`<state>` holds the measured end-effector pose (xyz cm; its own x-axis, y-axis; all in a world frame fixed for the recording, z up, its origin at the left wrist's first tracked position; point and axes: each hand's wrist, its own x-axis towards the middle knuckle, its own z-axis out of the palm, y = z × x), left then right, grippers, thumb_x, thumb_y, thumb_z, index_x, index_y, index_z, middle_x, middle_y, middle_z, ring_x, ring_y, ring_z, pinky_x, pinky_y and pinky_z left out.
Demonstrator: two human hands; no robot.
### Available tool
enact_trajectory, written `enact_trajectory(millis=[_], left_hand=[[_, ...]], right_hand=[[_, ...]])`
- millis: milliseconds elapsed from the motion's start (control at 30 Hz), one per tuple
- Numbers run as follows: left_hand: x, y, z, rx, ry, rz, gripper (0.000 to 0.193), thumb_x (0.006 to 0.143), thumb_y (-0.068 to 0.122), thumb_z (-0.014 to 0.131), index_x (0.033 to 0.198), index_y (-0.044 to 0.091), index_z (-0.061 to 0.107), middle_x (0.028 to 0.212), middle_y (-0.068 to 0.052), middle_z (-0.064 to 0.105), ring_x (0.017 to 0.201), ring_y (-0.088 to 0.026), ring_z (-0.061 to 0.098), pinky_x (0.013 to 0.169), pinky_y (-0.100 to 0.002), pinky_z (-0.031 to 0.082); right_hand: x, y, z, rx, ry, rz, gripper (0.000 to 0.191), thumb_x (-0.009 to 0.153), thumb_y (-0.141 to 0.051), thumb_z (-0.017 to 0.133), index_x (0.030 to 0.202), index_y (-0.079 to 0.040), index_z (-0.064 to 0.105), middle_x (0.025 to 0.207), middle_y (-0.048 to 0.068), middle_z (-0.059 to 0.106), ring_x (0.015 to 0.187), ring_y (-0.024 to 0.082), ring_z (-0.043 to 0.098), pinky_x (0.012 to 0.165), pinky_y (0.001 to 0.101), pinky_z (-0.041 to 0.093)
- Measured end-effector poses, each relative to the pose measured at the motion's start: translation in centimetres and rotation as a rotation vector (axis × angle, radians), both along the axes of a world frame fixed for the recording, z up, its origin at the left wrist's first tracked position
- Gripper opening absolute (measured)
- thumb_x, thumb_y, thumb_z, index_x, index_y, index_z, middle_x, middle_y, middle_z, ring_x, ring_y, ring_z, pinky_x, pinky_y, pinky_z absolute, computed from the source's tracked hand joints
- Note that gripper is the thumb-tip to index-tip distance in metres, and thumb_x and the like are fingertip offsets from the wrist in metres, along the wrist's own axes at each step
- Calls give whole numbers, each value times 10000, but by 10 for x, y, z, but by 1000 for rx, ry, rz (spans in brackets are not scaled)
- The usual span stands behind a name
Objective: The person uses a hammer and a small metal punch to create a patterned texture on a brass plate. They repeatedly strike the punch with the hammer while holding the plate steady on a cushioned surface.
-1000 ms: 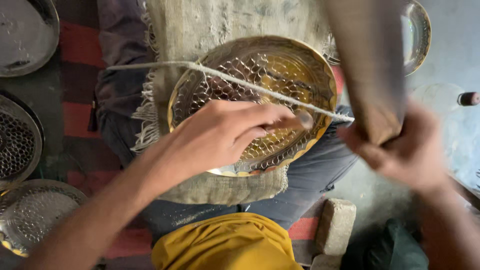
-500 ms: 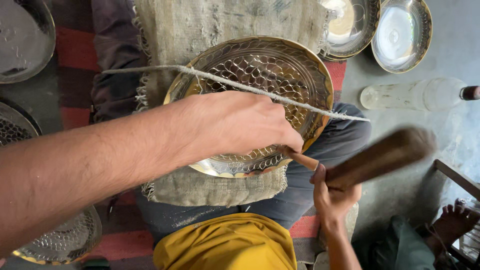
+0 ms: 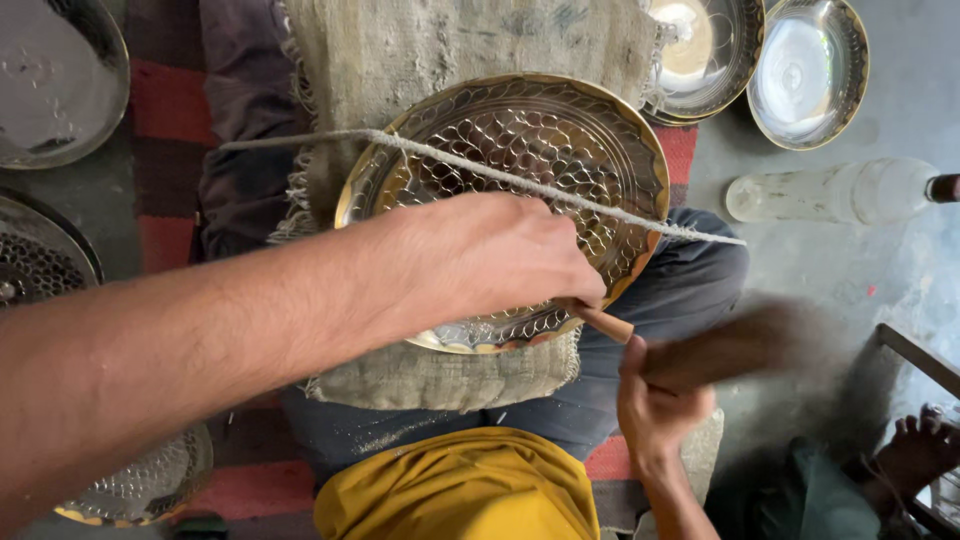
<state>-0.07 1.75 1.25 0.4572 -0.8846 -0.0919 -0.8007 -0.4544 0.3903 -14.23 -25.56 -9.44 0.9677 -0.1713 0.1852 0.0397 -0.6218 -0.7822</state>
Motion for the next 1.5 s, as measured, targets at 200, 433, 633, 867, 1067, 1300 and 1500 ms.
enact_trajectory(millis=[200,433,633,867,1067,1300,1500], left_hand=[[-9,13,-3,-14,-33,102,314,900,25,587,1164,182,653,798,-98,739,796,-261,756,704,-379,609],[-27,32,-17,-364,69,357,621,792,-143,555,1322,171,637,834,-126,723,694,-243,744,601,-349,633],[-52,38,-36,-403,227,562,380,1057,-31,507,1370,180,553,813,-97,717,554,-174,687,443,-264,566],[-64,36,-52,-636,96,662,463,1014,-14,610,1429,149,486,934,-145,749,690,-222,739,532,-263,648],[-89,29,-49,-811,72,883,379,981,49,713,1323,108,560,1018,-132,763,854,-250,780,719,-336,650],[-110,1,-45,-1001,-4,1214,251,993,-11,708,1220,25,609,1093,-128,758,994,-213,786,823,-295,642],[-119,-20,-50,-1075,-11,1404,260,986,-54,717,1203,-10,581,1075,-118,759,983,-166,777,840,-272,638]], right_hand=[[8,-8,14,-72,78,-4,132,933,-54,772,913,0,652,752,112,654,683,88,595,630,267,496],[63,-22,50,-197,-15,233,330,886,12,815,705,-51,548,690,99,605,595,159,562,596,324,467],[120,-16,107,17,-68,462,188,924,3,762,925,-50,581,805,64,648,647,112,634,603,272,522],[168,19,149,-734,-12,835,251,785,-88,823,921,4,634,730,132,697,665,241,700,622,377,557],[187,45,175,-857,77,856,300,792,-162,816,961,-24,610,748,123,707,689,305,734,626,395,590],[206,85,205,-1125,58,941,244,866,-260,780,1021,-107,670,690,63,697,595,259,715,584,408,581],[200,122,225,-1274,69,1057,198,953,-328,698,1092,-190,681,642,18,682,497,204,660,503,388,531]])
